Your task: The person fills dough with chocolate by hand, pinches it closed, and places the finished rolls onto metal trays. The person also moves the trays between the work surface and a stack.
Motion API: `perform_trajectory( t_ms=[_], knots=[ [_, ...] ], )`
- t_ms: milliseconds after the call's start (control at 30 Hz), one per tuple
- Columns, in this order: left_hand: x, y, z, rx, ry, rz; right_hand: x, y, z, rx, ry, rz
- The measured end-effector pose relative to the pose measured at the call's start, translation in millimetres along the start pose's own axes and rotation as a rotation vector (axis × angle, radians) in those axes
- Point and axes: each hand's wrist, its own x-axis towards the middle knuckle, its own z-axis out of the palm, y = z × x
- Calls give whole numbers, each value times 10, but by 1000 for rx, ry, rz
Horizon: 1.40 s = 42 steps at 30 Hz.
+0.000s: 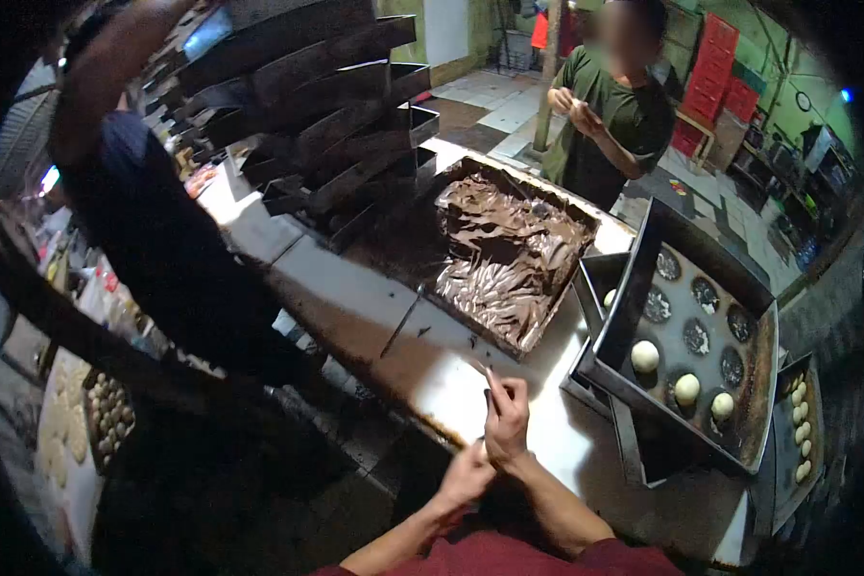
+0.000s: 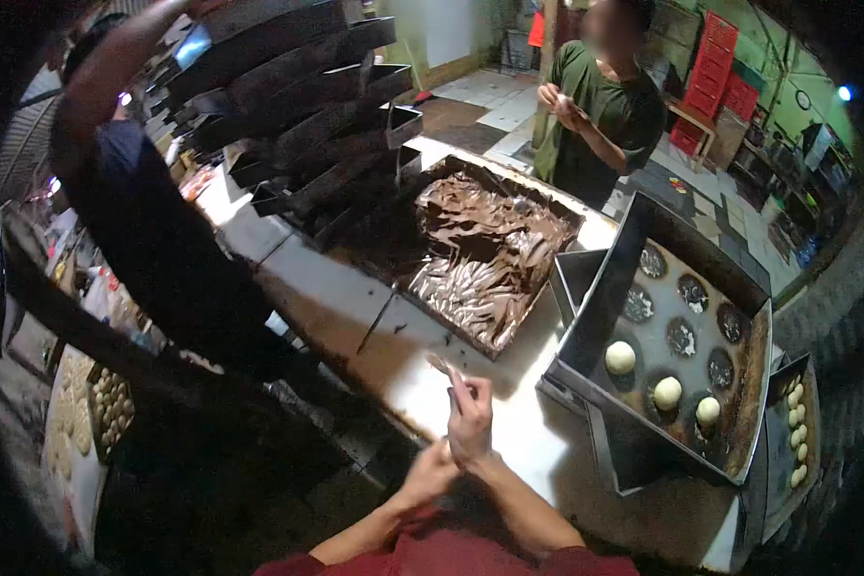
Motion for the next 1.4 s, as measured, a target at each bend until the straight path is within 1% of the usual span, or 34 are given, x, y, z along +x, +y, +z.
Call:
perform_trajectory(
  t_ms=[33, 67, 100, 133, 167, 200, 233, 267, 300, 367, 433, 500, 533, 600, 633, 667, 700, 733, 767, 800, 833, 867, 900, 967, 1000, 1033, 1100, 1133, 1167, 1233, 1267, 1300, 1367, 1400],
  knots=[
    [81, 84, -40, -23, -119, -69, 295, -71, 46, -32, -61, -10],
    [211, 67, -132, -285, -215, -2, 648, -72, 60, -83, -92, -7],
    [303, 46, -244, -549, -306, 52, 960, 231, 252, -207, -21, -121],
    [273, 321, -450, -687, -382, -68, 1324, 491, 383, -279, -116, 16],
    [311, 430, -609, -730, -421, -16, 1619, 554, 463, -226, -133, 146],
    [357, 490, -787, -787, -404, -87, 1865, 624, 597, -339, -129, 280],
    [433, 547, -976, -845, -380, -150, 2071, 717, 727, -584, -110, 223],
    [520, 447, -1145, -911, -294, -220, 2266, 888, 853, -702, -79, 148],
    [521, 734, -1395, -756, -210, -342, 2356, 1070, 973, -820, -56, 83],
    [660, 678, -1532, -903, -63, -347, 2401, 1150, 1119, -927, -109, 15],
    [798, 634, -1647, -918, 33, -391, 2309, 1202, 1077, -929, -304, -12],
    [974, 641, -1694, -964, 41, -289, 2254, 697, 771, -807, -527, 198],
    [1047, 691, -1684, -958, 34, -297, 2130, 614, 612, -591, -410, 163],
    [1197, 805, -1606, -1125, 36, -218, 1855, 286, 336, -180, -178, 152],
    [1275, 813, -1554, -1122, 39, -222, 1668, 48, 200, -84, -141, 175],
    [1350, 786, -1495, -1251, -63, -216, 1437, -139, 144, 21, -89, 155],
    [1407, 795, -1429, -1379, -168, -205, 1274, -282, 70, -64, -86, -52],
    [1428, 895, -1360, -1424, -230, -199, 1105, -388, 35, -114, -132, -27],
    [1407, 1023, -1292, -1467, -292, -193, 929, -309, 60, -169, -104, -100],
    [1332, 1134, -1285, -1489, -231, -185, 787, -158, 49, -89, -81, -108],
    [1276, 1126, -1322, -1533, -309, -157, 655, -7, 12, -9, -61, -119],
    [1167, 1155, -1332, -1516, -331, -91, 539, 119, -89, -105, -87, -96],
    [1044, 1170, -1319, -1498, -347, -18, 478, 234, -124, -91, -103, -111],
    [814, 1061, -1261, -1232, -297, 94, 309, 466, -131, -194, 46, 10],
    [678, 1038, -1164, -1007, -176, 124, 231, 624, -115, -248, 30, 60],
    [543, 1000, -1046, -968, -80, 121, 187, 718, -101, -225, 5, 42],
    [307, 916, -817, -1045, -116, 67, 42, 737, -53, -294, 127, -14],
    [210, 851, -701, -1155, -191, 54, -17, 635, -67, -275, 161, 12],
    [133, 694, -609, -1212, -219, 9, -65, 443, -148, -255, 137, -3],
    [-31, 437, -425, -1202, -266, -16, -133, 102, -343, 144, -115, 214],
    [-166, 473, -303, -1145, -205, -56, -142, 64, -353, 491, -297, 307],
    [-317, 492, -224, -1045, -190, -86, -128, 23, -442, 721, -679, 526],
    [-490, 372, -169, -903, -264, -136, -158, -223, -665, 913, -896, 544],
    [-603, 332, -137, -904, -147, -179, -236, -241, -727, 767, -882, 335]
  ],
)
